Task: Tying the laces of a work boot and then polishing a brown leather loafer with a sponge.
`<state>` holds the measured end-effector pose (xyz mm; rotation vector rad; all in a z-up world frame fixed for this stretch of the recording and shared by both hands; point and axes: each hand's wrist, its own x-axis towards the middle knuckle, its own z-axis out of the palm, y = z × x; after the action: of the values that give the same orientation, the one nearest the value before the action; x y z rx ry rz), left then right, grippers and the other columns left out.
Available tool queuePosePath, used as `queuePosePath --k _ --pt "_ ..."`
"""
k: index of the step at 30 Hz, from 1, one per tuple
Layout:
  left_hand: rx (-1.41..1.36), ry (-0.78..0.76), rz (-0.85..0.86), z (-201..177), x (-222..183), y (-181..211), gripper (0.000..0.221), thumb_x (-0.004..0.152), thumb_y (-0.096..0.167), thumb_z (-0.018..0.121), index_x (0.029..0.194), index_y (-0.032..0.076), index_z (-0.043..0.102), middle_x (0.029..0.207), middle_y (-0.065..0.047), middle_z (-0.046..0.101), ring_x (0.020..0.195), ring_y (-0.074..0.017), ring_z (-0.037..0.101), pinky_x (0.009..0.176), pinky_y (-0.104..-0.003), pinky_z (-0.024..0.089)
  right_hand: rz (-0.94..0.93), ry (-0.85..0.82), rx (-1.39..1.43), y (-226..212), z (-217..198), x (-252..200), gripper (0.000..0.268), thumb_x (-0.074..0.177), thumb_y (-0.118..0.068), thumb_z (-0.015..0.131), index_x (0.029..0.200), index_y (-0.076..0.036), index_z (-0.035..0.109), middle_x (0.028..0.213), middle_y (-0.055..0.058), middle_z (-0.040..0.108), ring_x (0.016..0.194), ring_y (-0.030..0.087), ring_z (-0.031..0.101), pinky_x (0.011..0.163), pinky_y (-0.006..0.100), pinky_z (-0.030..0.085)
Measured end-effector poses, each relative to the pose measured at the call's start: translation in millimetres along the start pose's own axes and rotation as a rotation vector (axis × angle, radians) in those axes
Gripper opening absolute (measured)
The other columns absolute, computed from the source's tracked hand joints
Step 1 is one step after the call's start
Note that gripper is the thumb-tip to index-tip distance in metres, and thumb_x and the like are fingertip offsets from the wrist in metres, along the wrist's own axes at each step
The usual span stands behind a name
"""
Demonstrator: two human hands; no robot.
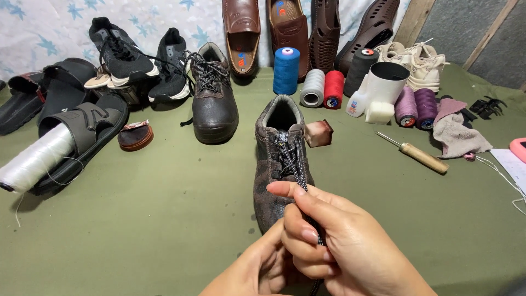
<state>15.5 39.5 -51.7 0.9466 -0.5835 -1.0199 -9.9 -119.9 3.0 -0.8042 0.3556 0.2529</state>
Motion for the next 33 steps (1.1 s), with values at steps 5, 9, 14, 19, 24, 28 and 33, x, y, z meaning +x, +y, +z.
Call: queuePosePath --k 5,9,14,19,24,28,33 --pt "-0.37 -0.072 0.129 1.5 -1.9 -2.2 0.1 0.081 0.037 0.093 0.154 0.006 0.032 0.131 -0.013 0.058 0.128 -0.0217 0.061 0.116 -0.032 0.046 0.022 -0.008 0.007 4.2 -3.6 0.1 0.04 0.104 -0.027 0.053 0.131 0.0 0.065 0.059 0.004 0.032 0.04 0.01 0.017 0.032 0.024 0.007" --pt "-0.498 -0.156 0.27 -6.9 18.1 -7.7 0.107 0.089 0.054 0.066 0.17 0.008 0.013 0.131 -0.015 0.057 0.129 -0.0276 0.06 0.112 -0.041 0.049 0.03 -0.033 -0.003 10.4 -8.3 0.1 0.038 0.105 -0.026 0.05 0.128 0.0 0.066 0.058 0.008 0.032 0.038 0.012 0.014 0.032 0.025 0.008" --pt "-0.543 -0.131 0.364 -6.3 43.5 17.7 0.078 0.105 0.063 0.032 0.152 0.002 0.041 0.155 -0.032 0.041 0.147 -0.0427 0.039 0.126 -0.052 0.028 0.007 -0.146 0.005 17.6 -16.8 -1.9 0.04 0.108 -0.027 0.045 0.131 -0.002 0.065 0.062 0.011 0.035 0.038 0.012 0.018 0.029 0.025 0.014" --pt "-0.736 0.141 0.276 -1.6 70.4 37.5 0.079 0.101 0.066 0.039 0.133 -0.004 0.051 0.143 -0.037 0.052 0.136 -0.0499 0.051 0.116 -0.053 0.042 -0.014 -0.323 -0.016 33.1 -32.1 4.6 0.037 0.108 -0.027 0.045 0.123 0.003 0.061 0.058 0.01 0.036 0.04 0.014 0.024 0.036 0.027 0.013" --pt "-0.739 0.541 0.142 3.6 79.3 61.1 0.074 0.101 0.066 0.042 0.116 -0.005 0.058 0.129 -0.032 0.065 0.124 -0.0426 0.063 0.107 -0.047 0.051 0.004 -0.316 -0.039 41.7 -34.3 3.0 0.035 0.106 -0.024 0.047 0.126 0.002 0.059 0.052 0.011 0.041 0.044 0.018 0.036 0.043 0.026 0.028" --pt "-0.72 0.521 0.122 -2.4 81.6 63.2 0.074 0.102 0.064 0.043 0.12 -0.006 0.058 0.129 -0.03 0.065 0.121 -0.0416 0.064 0.104 -0.047 0.052 0.016 -0.243 -0.108 41.4 -37.4 3.4 0.035 0.107 -0.025 0.046 0.121 0.003 0.062 0.049 0.011 0.039 0.042 0.017 0.032 0.043 0.027 0.025" --pt "-0.773 0.42 0.153 -18.7 80.9 56.0 0.069 0.105 0.058 0.045 0.123 -0.007 0.055 0.127 -0.03 0.066 0.11 -0.0352 0.068 0.094 -0.042 0.058 0.053 -0.216 -0.188 44.7 -48.1 7.7 0.033 0.108 -0.026 0.048 0.114 0.003 0.062 0.05 0.01 0.039 0.042 0.017 0.033 0.044 0.027 0.028"
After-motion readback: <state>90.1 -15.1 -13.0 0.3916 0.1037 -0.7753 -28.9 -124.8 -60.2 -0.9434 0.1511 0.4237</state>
